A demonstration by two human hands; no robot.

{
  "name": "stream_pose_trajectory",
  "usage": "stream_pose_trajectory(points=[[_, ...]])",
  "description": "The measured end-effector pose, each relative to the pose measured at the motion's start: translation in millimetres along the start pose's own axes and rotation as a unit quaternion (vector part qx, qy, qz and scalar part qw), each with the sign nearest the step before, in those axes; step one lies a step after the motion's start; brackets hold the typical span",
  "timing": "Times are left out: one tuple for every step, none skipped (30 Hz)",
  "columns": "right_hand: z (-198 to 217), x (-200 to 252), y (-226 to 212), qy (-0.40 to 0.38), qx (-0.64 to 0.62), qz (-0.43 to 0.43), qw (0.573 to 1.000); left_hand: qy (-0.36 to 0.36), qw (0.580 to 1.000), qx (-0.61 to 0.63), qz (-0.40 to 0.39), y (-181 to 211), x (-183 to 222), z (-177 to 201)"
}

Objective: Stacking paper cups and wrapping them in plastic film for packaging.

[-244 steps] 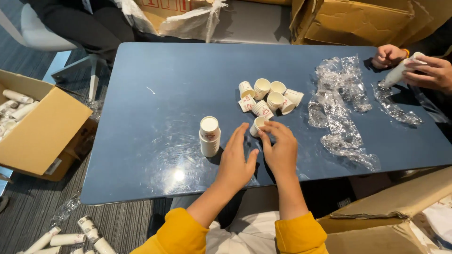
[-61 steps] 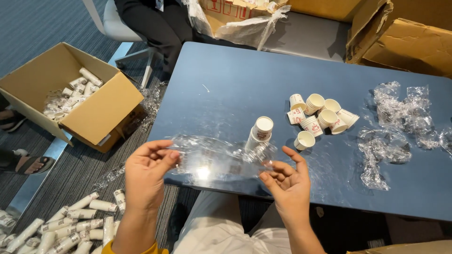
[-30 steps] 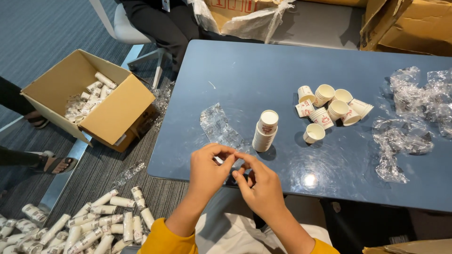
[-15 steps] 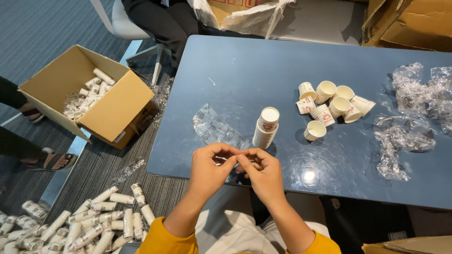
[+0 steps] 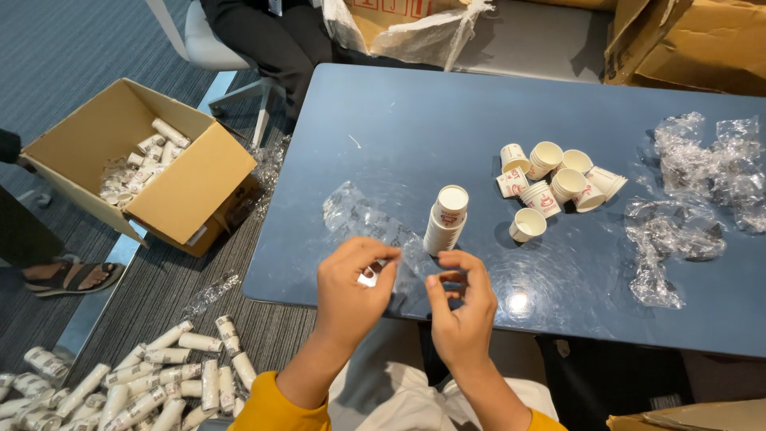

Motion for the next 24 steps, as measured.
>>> stream_pose_trajectory(points=[[5, 5, -13, 0.024, 0.02, 0.067, 0.997, 0.002, 0.999, -0.01, -0.048, 9, 4, -1], [6, 6, -17, 0.025, 0.022, 0.068, 0.997, 0.002, 0.999, -0.008, -0.049, 11, 7, -1], [1, 5, -21, -0.015, -0.006, 0.072, 0.997, -0.019, 0.998, -0.008, -0.054, 13, 8, -6], [-4, 6, -25, -0.056, -0.034, 0.076, 0.995, -0.039, 0.998, -0.008, -0.058, 16, 10, -11], [-4, 10, -14, -0.053, -0.031, 0.078, 0.995, -0.041, 0.997, -0.006, -0.062, 17, 11, -13], [-7, 15, 5, -0.059, -0.107, 0.018, 0.992, -0.033, 0.997, -0.019, -0.067, 19, 12, -14], [-12, 23, 23, -0.066, -0.182, -0.044, 0.98, -0.023, 0.997, -0.034, -0.07, 20, 15, -14], [-10, 21, 25, -0.065, -0.181, -0.043, 0.98, -0.024, 0.997, -0.033, -0.072, 20, 14, -16], [-12, 23, 28, -0.076, -0.209, -0.052, 0.974, -0.024, 0.996, -0.032, -0.077, 20, 16, -16], [-14, 25, 30, -0.087, -0.236, -0.061, 0.966, -0.023, 0.996, -0.032, -0.082, 21, 18, -15], [-12, 25, 21, -0.087, -0.24, -0.065, 0.965, -0.024, 0.996, -0.037, -0.078, 22, 20, -15], [-7, 25, 11, -0.079, -0.222, -0.063, 0.97, -0.022, 0.995, -0.043, -0.087, 25, 21, -14], [-3, 18, 3, -0.072, -0.203, -0.054, 0.975, -0.018, 0.994, -0.047, -0.1, 29, 19, -15], [-4, 17, 4, -0.073, -0.206, -0.052, 0.974, -0.015, 0.993, -0.05, -0.102, 30, 20, -14], [-1, 17, 9, -0.038, -0.248, -0.082, 0.965, -0.012, 0.992, -0.064, -0.104, 30, 22, -15], [1, 17, 15, -0.004, -0.289, -0.113, 0.951, -0.008, 0.991, -0.079, -0.107, 32, 24, -17], [-1, 13, 19, -0.003, -0.289, -0.109, 0.951, -0.007, 0.991, -0.078, -0.111, 32, 26, -18], [-6, 12, 30, -0.001, -0.306, -0.163, 0.938, -0.013, 0.991, -0.063, -0.113, 32, 27, -21], [-12, 13, 40, 0.003, -0.322, -0.217, 0.922, -0.021, 0.992, -0.049, -0.116, 31, 29, -23], [-11, 11, 48, 0.005, -0.322, -0.214, 0.922, -0.022, 0.991, -0.048, -0.119, 31, 28, -26], [-8, 13, 54, 0.005, -0.299, -0.193, 0.935, -0.015, 0.995, -0.029, -0.09, 26, 30, -24], [-5, 16, 59, 0.006, -0.275, -0.171, 0.946, -0.007, 0.998, -0.011, -0.061, 20, 32, -23], [-6, 20, 63, 0.003, -0.276, -0.175, 0.945, -0.006, 0.998, -0.013, -0.057, 20, 32, -22], [-3, 21, 63, 0.008, -0.245, -0.155, 0.957, 0.009, 0.998, -0.016, -0.059, 22, 33, -19]])
Point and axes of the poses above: each hand's wrist, its own x-axis away from the middle knuckle, its own z-axis out of the back of the hand, y = z × x, the point moved 7 cm from there along -x, towards the middle knuckle, and after that the axes turned 14 degrees about z, right-handed, at the moved point
